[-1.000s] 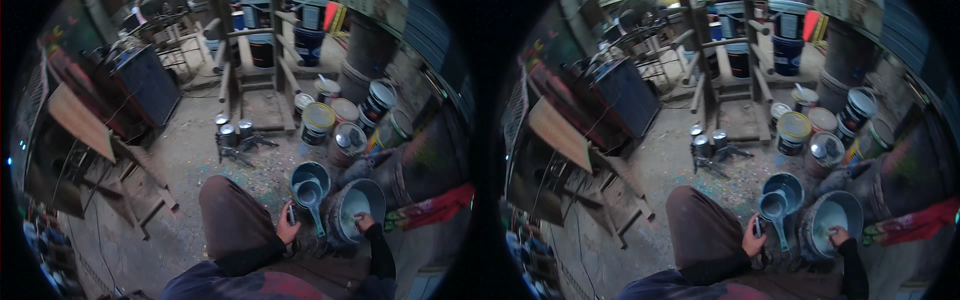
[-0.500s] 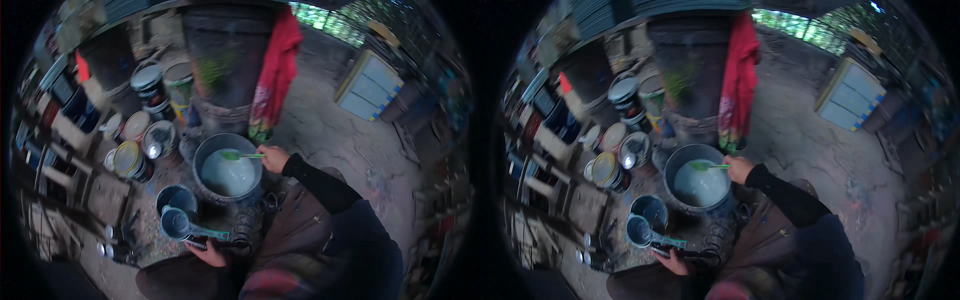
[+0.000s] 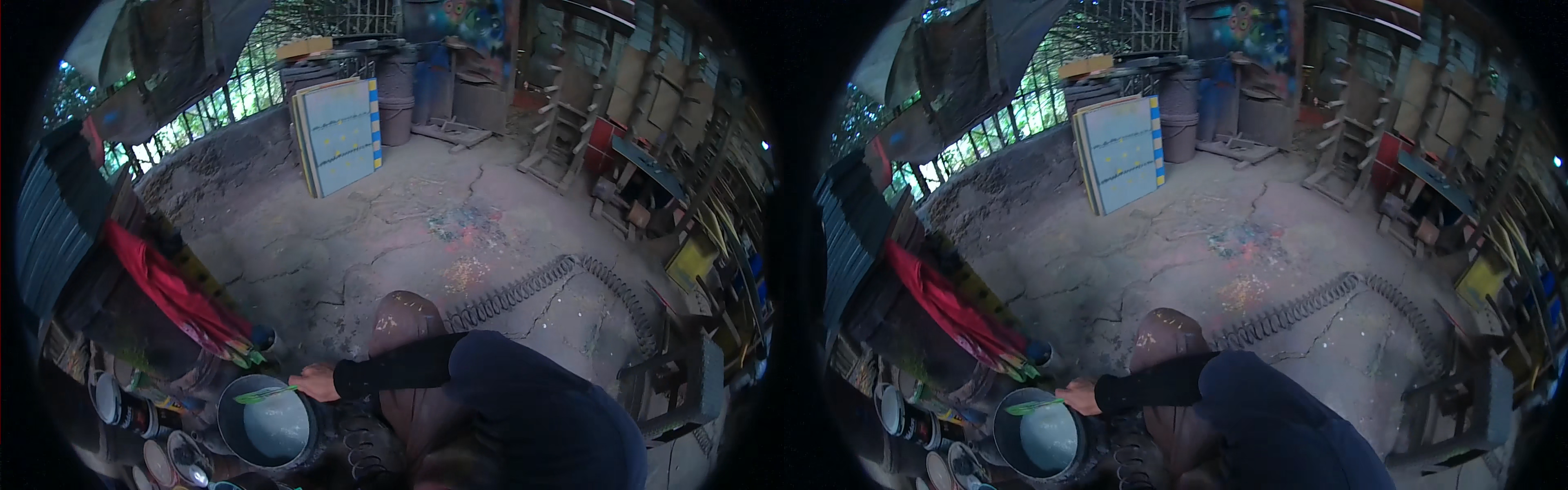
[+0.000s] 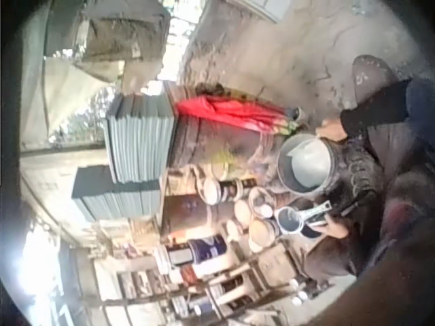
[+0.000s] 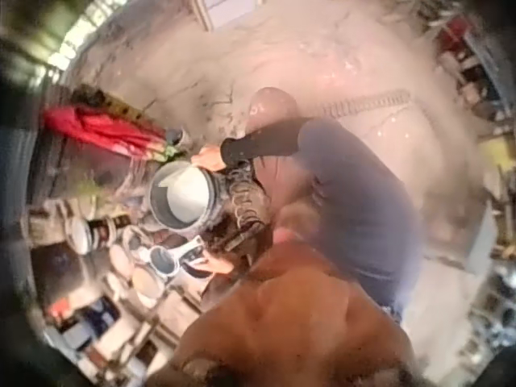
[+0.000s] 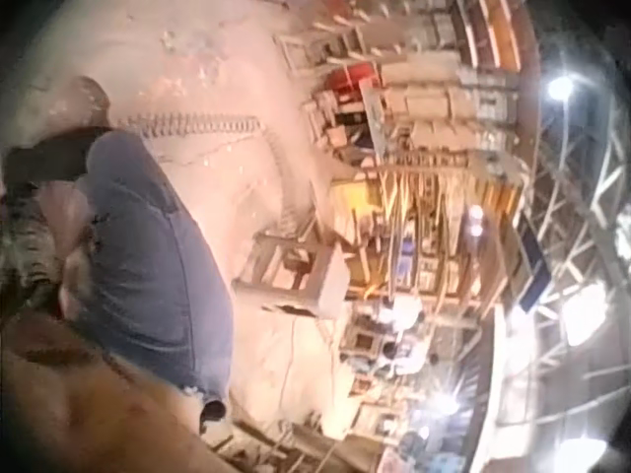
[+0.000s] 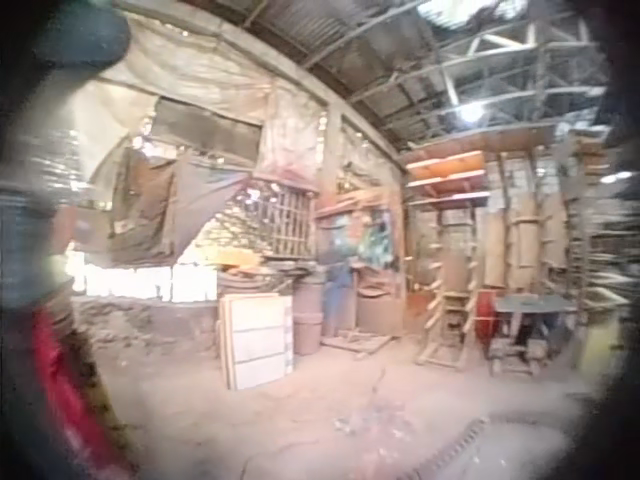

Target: The person sits on the floor of a workshop and mixes a grey liquid in a bucket using a green plastic scoop. They then pour the mixture into a smaller container and continue to stir it.

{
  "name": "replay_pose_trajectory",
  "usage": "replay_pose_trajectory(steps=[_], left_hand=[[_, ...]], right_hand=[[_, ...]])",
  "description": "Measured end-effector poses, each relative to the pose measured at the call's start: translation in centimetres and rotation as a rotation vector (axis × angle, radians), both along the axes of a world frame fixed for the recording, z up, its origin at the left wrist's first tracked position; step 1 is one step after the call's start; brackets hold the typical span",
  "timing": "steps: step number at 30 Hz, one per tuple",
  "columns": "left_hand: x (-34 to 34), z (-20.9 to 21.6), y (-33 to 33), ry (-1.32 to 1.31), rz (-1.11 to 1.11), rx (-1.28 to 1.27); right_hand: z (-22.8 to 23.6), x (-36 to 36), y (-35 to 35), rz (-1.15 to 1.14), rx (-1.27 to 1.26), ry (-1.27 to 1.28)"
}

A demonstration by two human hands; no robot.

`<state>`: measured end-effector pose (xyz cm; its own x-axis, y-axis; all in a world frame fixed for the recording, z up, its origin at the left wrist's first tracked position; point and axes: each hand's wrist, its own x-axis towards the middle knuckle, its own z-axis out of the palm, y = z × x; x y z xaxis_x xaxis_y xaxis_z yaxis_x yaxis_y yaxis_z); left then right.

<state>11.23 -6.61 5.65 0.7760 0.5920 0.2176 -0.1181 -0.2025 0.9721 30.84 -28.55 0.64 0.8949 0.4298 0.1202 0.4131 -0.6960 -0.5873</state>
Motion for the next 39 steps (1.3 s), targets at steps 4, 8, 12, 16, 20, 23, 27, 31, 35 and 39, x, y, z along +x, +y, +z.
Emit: replay_pose_trajectory(steps=[4, 8, 12, 16, 20, 23, 27, 31, 35, 39], left_hand=[[1.7, -1.4, 0.7, 0.038, -0.076, -0.047], [2.7, -2.0, 2.3, 0.066, -0.103, -0.046], [3.9, -3.2, 4.8, 0.071, -0.127, -0.034], [4.4, -0.3, 4.3, 0.173, -0.010, -0.223], [4.3, -2.1, 4.8, 0.198, -0.039, -0.105], [4.0, -0.6, 4.6, 0.223, -0.047, -0.158], [3.6, 0.7, 4.3, 0.336, -0.075, -0.412], [2.1, -5.6, 8.7, 0.045, -0.316, 0.444], [2.3, -3.7, 7.0, 0.130, -0.103, 0.147], [1.8, -4.1, 7.3, 0.163, -0.031, 0.030]], right_hand=[[-2.8, -0.8, -1.2, 0.161, -0.390, 0.024], [-1.8, 0.2, 0.6, -0.047, 0.090, -0.237], [-1.9, -0.2, 0.4, -0.014, -0.228, -0.020], [-2.7, 1.7, 1.3, 0.014, -0.106, -0.152], [-6.5, 1.7, 1.4, -0.082, 0.049, -0.073], [-3.0, 1.5, 1.4, 0.012, -0.139, 0.072], [-3.4, 0.6, 1.8, -0.056, 0.080, -0.022], [-6.3, 1.9, 1.3, 0.019, 0.032, -0.035], [-3.4, 1.4, 2.4, 0.017, 0.125, -0.058], [-3.1, 0.6, 2.7, 0.000, -0.254, 0.083]])
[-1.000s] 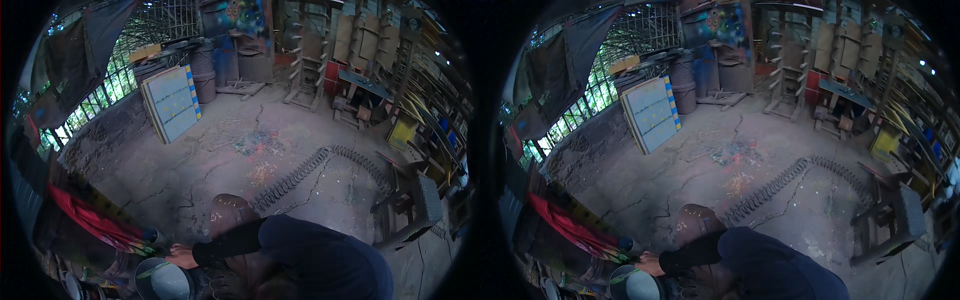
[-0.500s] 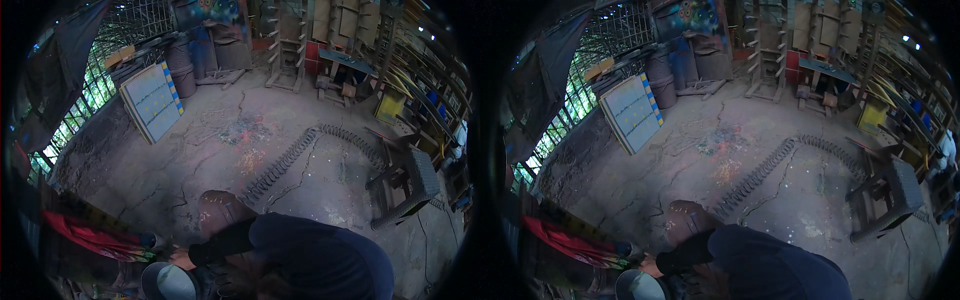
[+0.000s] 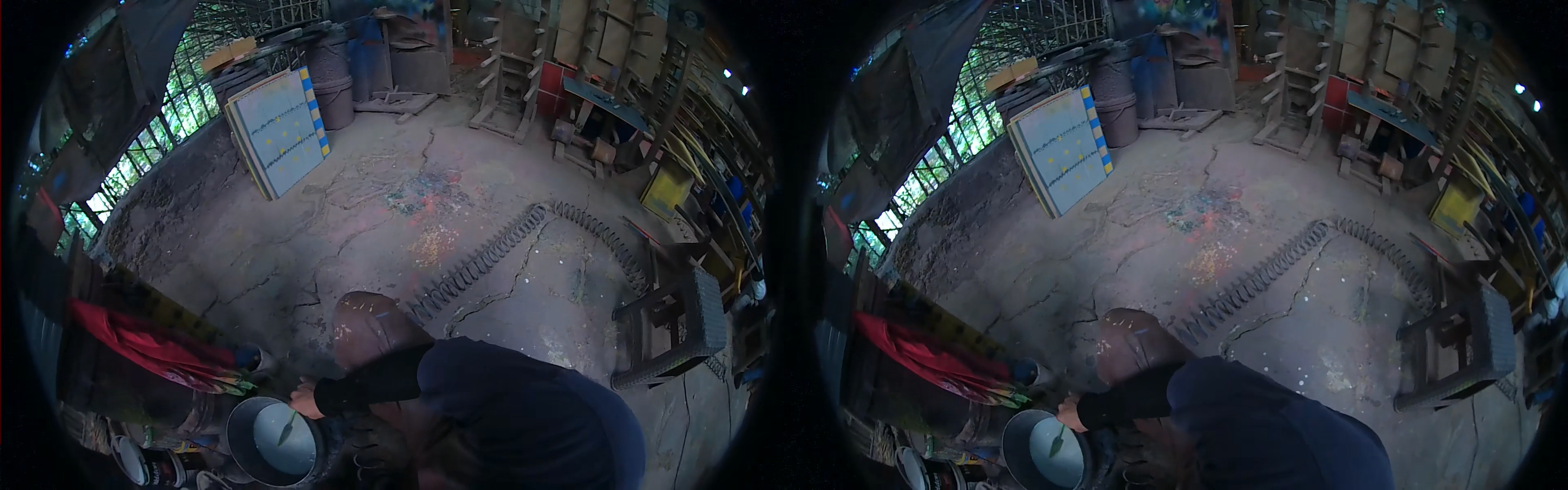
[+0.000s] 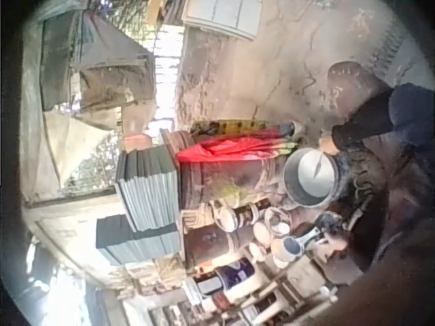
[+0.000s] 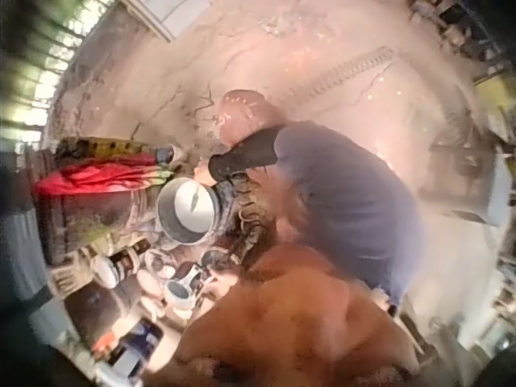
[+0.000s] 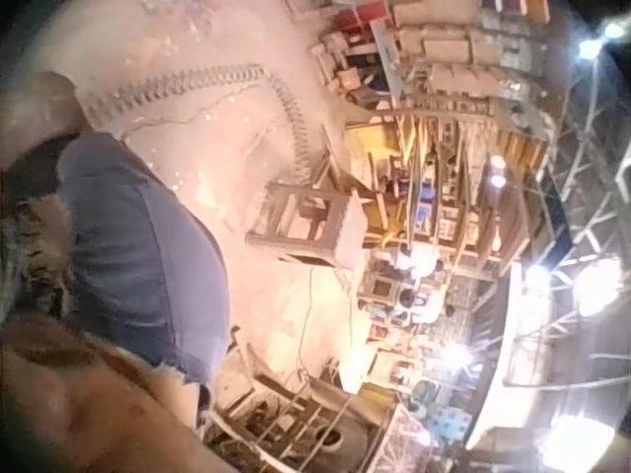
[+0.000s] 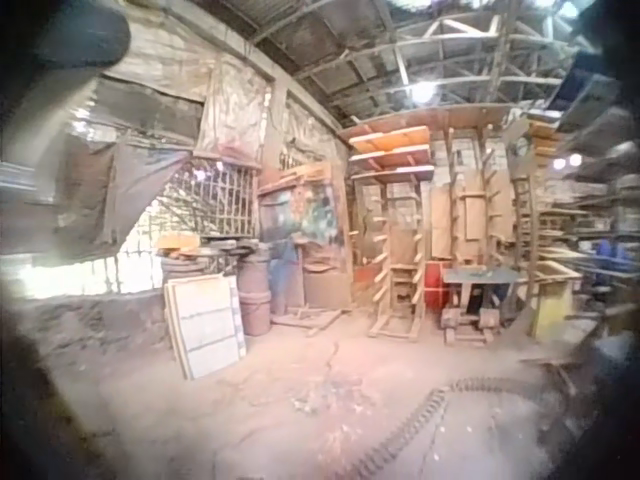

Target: The person sits on the floor of a workshop and mixes a grey liquid in a bucket using a green plastic scoop. They then pour the mixture into a smaller container and continue to stir it.

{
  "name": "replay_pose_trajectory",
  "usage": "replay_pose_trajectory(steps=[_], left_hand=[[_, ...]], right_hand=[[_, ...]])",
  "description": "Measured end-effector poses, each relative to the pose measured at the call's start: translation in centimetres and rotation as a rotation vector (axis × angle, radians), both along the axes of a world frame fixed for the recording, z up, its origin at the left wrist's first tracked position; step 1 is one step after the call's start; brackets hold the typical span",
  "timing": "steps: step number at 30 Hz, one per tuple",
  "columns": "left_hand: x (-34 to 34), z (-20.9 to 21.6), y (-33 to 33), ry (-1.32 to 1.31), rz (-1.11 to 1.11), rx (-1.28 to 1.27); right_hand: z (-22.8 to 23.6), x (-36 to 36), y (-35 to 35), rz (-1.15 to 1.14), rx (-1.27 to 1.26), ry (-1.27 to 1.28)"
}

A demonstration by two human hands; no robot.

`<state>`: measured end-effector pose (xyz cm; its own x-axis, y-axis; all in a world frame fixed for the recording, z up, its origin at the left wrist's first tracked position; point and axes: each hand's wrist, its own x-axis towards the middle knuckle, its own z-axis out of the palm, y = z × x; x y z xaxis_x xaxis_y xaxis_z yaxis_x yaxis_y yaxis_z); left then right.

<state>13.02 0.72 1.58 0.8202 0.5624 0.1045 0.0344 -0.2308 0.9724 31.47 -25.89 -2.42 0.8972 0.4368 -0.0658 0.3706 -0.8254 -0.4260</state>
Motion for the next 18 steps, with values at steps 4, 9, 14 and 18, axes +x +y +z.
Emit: replay_pose_trajectory(steps=[4, 9, 14, 18], left_hand=[[-1.3, -3.4, 3.5, 0.069, 0.093, -0.296], [-3.9, -9.6, 6.9, -0.241, 0.073, 0.459], [-4.5, -2.7, 1.2, -0.060, 0.303, -0.114], [-3.4, 2.4, -1.5, -0.152, 0.466, -0.433]], right_hand=[[-0.9, 0.8, 1.6, -0.068, 0.453, -0.133], [-2.5, -0.5, -0.5, -0.061, -0.059, -0.092], [0.5, -0.9, 0.1, -0.090, 0.570, -0.186], [0.6, -1.4, 0.0, -0.068, 0.315, -0.108]])
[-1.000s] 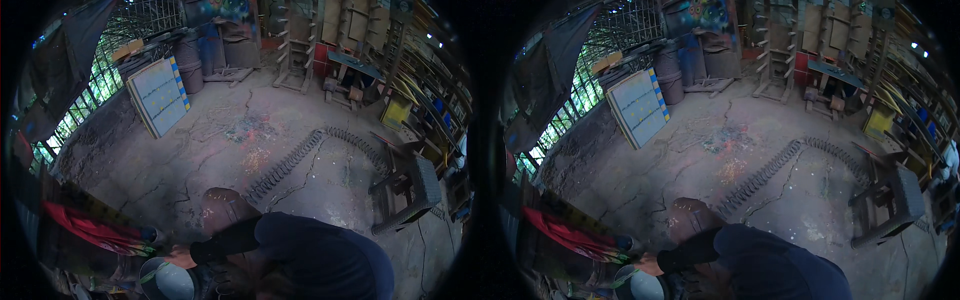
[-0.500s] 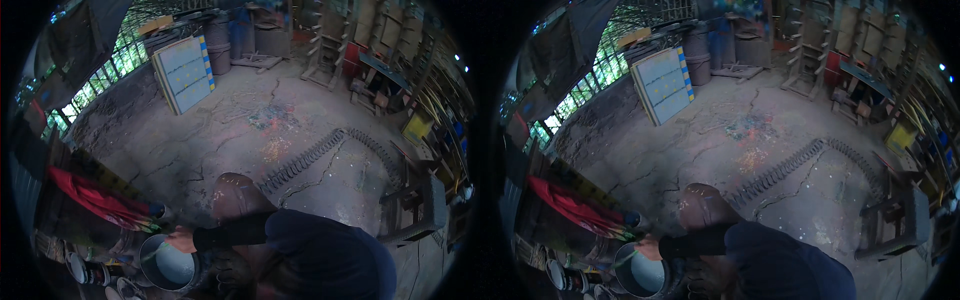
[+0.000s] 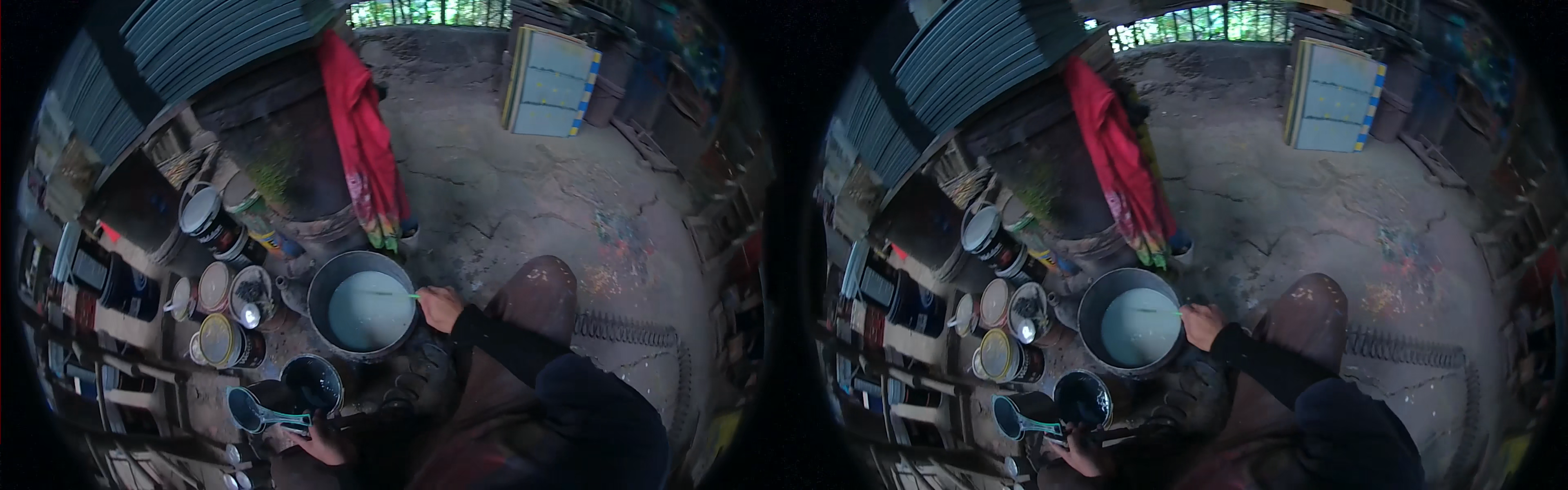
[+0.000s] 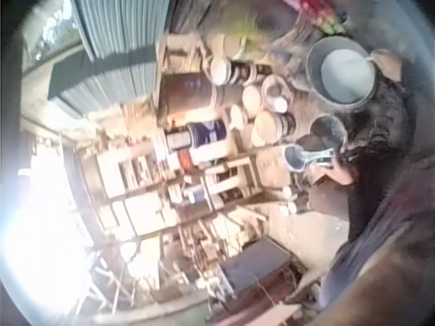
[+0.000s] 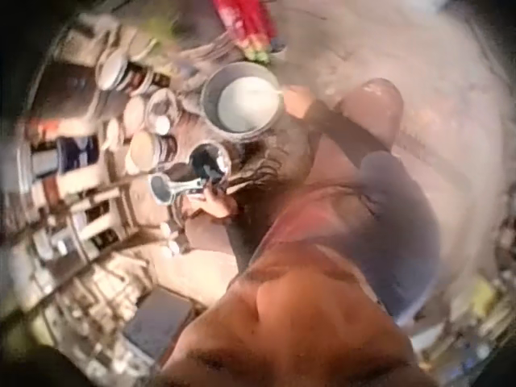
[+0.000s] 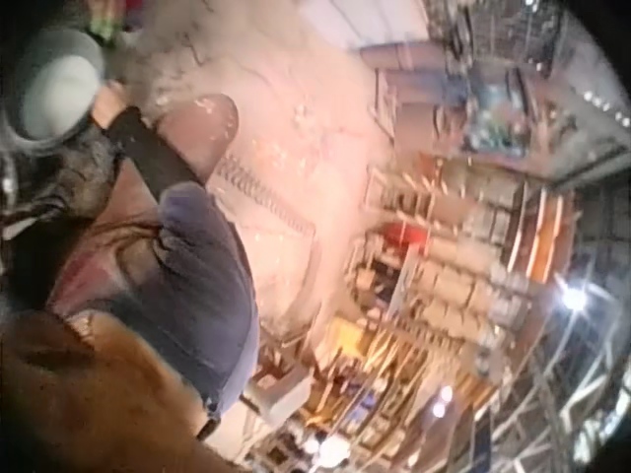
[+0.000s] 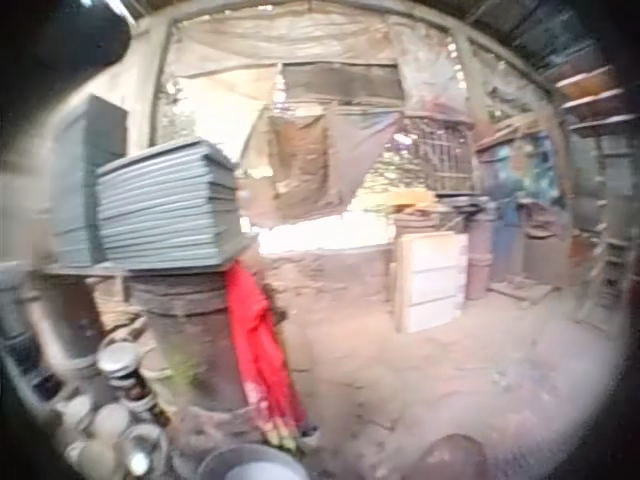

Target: The person sits on the floor of a workshop and mixes a grey liquid in a bucket using a green plastic scoop. They then pour the mixture into a smaller container and continue to stir it.

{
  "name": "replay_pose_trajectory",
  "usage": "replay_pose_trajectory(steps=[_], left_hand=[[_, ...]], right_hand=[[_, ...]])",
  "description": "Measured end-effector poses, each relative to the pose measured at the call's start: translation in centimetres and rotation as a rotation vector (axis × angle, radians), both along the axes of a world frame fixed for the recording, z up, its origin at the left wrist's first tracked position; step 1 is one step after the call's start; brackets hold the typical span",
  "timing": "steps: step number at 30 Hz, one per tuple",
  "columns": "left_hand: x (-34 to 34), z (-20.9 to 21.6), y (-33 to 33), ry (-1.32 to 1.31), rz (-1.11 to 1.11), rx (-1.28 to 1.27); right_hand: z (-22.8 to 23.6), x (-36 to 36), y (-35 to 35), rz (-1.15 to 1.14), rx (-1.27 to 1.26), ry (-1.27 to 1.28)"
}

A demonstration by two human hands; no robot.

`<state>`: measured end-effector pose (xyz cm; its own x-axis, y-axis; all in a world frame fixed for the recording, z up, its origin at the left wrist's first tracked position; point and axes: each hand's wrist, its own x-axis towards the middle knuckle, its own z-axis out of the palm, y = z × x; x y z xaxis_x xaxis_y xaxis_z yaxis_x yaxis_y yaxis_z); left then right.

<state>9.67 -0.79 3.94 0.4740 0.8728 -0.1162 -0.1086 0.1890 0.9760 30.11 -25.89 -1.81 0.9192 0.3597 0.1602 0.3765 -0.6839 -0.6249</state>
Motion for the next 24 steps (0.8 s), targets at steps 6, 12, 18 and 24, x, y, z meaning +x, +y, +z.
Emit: replay_pose_trajectory(steps=[6, 12, 18, 24], left_hand=[[-1.1, 0.0, -0.5, 0.043, 0.021, -0.003], [-1.6, 0.9, -0.5, -0.095, 0.070, -0.214], [-2.1, 1.1, -0.4, -0.004, 0.063, -0.010], [-2.8, 1.1, -0.4, -0.078, 0.126, -0.163]], right_hand=[[-0.1, -0.2, -1.8, 0.074, -0.001, 0.070], [2.8, -1.1, -0.5, 0.020, 0.013, 0.062], [2.1, -1.8, -1.6, -0.016, 0.010, 0.074], [2.0, -0.1, -3.5, 0.026, 0.524, 0.931]])
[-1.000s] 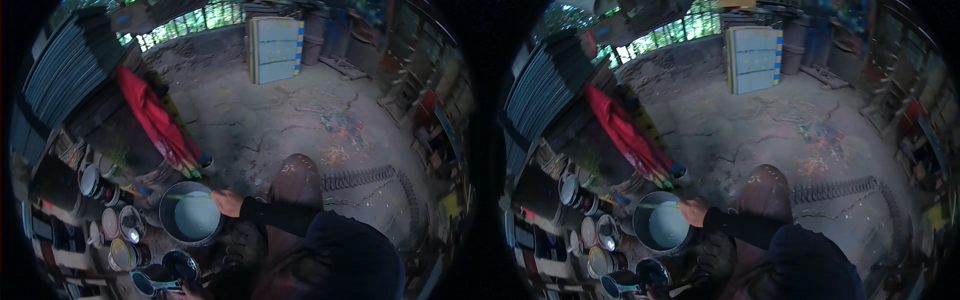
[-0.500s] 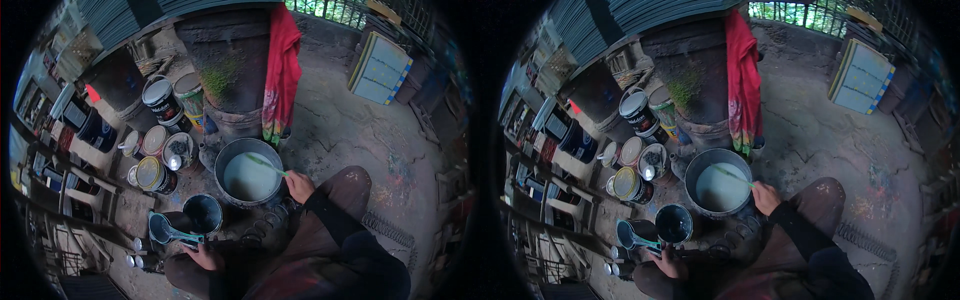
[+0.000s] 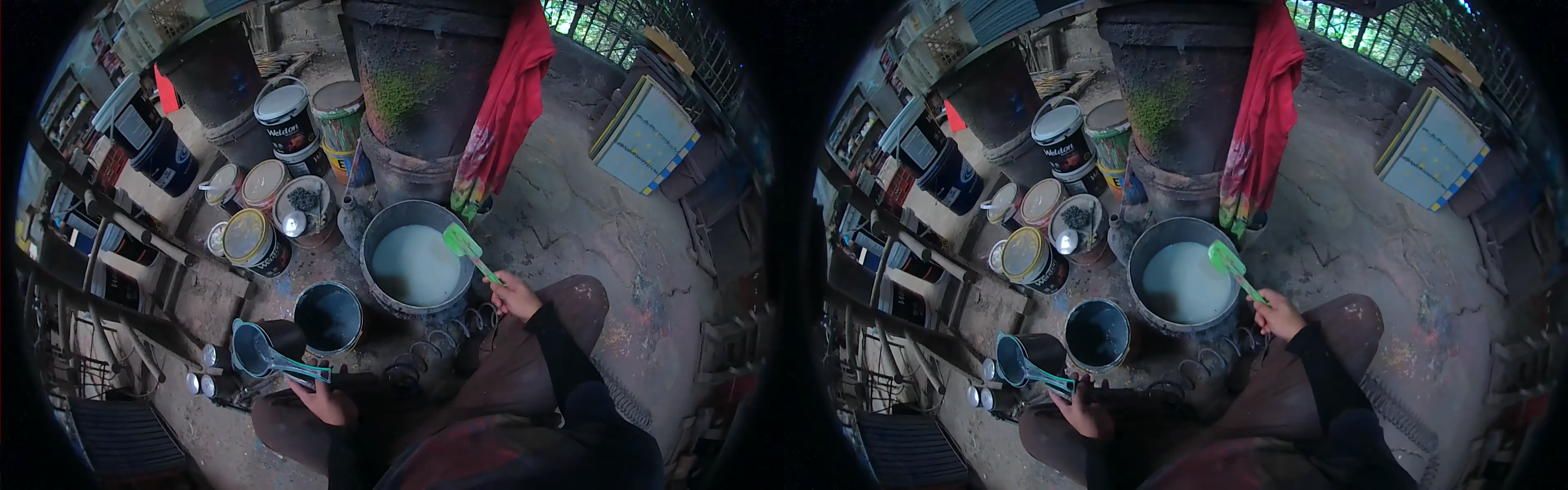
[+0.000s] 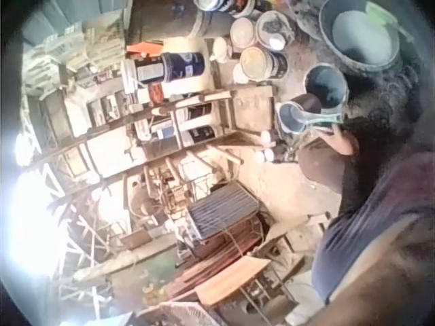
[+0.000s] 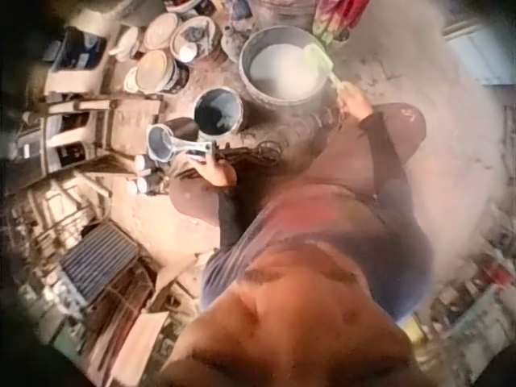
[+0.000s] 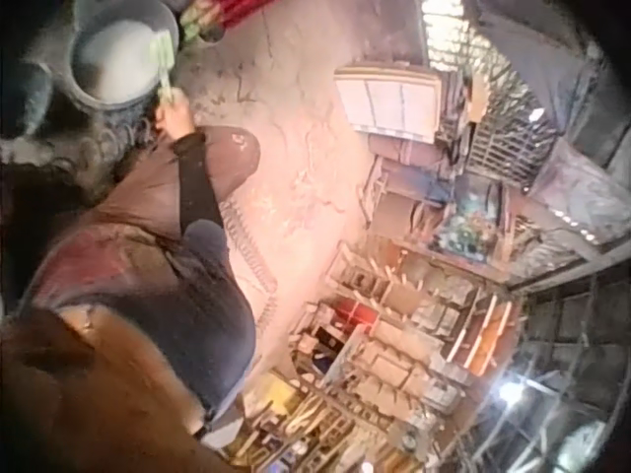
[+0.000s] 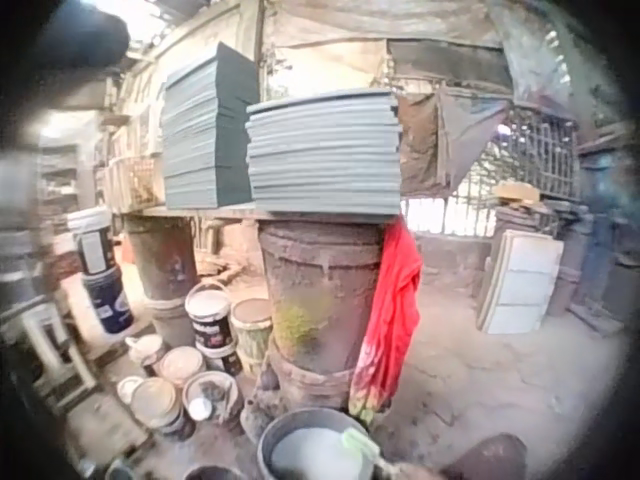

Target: The person sits on the floor of a workshop and mixes a grey liquid in a bucket using a green plastic scoop. They then pour the mixture into a smaller container and continue to stir it.

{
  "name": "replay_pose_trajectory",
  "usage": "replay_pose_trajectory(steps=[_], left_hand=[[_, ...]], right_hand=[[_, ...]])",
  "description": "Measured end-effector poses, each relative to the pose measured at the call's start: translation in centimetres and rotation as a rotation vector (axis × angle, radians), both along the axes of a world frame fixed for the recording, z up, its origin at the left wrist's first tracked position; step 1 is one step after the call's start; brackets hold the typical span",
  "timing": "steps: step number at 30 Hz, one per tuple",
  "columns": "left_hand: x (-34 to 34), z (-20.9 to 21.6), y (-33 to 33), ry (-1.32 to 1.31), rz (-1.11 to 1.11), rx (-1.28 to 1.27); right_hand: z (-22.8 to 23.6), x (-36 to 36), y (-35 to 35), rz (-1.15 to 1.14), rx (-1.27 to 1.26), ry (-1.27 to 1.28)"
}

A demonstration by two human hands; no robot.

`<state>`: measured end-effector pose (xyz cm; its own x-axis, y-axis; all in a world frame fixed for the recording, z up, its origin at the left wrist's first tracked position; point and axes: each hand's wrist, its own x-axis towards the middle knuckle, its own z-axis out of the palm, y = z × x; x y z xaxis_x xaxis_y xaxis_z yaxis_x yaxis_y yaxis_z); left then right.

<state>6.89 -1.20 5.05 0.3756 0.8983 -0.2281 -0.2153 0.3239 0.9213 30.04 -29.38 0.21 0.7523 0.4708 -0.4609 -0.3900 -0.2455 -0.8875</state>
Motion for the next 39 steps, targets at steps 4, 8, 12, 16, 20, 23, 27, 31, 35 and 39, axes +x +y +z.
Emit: replay_pose_trajectory(steps=[4, 8, 12, 16, 20, 23, 27, 31, 35, 39], left_hand=[[-0.5, -1.0, 0.3, -0.024, -0.010, -0.032], [0.5, 0.3, -0.2, 0.034, 0.014, -0.078], [2.0, 1.0, -0.9, 0.101, 0.000, -0.042], [2.1, -0.8, -0.1, 0.066, -0.010, -0.004], [1.7, -2.0, 0.6, 0.090, 0.036, 0.089], [2.4, -1.2, -0.3, 0.141, 0.044, 0.083], [2.9, -1.2, -0.1, 0.150, 0.043, 0.066], [3.8, -1.0, -0.3, 0.124, 0.051, 0.026], [4.1, -1.6, -0.2, 0.170, 0.033, 0.123], [3.9, -2.1, -0.1, 0.135, 0.062, 0.122]], right_hand=[[2.8, 1.4, -2.5, 0.006, 0.012, 0.065], [3.4, 5.2, -5.7, -0.015, -0.342, -0.143], [2.9, 10.2, -6.7, 0.060, -0.669, -0.426], [0.5, 13.5, -5.7, 0.049, -0.834, -0.866], [1.4, 12.1, -6.5, 0.069, -0.690, -0.934], [3.6, 9.7, -8.0, 0.032, -0.605, -1.091], [5.4, 8.5, -8.9, 0.035, -0.577, -1.119], [2.8, 9.2, -9.7, -0.059, -0.631, -1.121], [3.3, 11.2, -7.0, 0.018, -0.722, -0.800], [-0.2, 13.9, -3.9, 0.069, -0.694, -0.882]])
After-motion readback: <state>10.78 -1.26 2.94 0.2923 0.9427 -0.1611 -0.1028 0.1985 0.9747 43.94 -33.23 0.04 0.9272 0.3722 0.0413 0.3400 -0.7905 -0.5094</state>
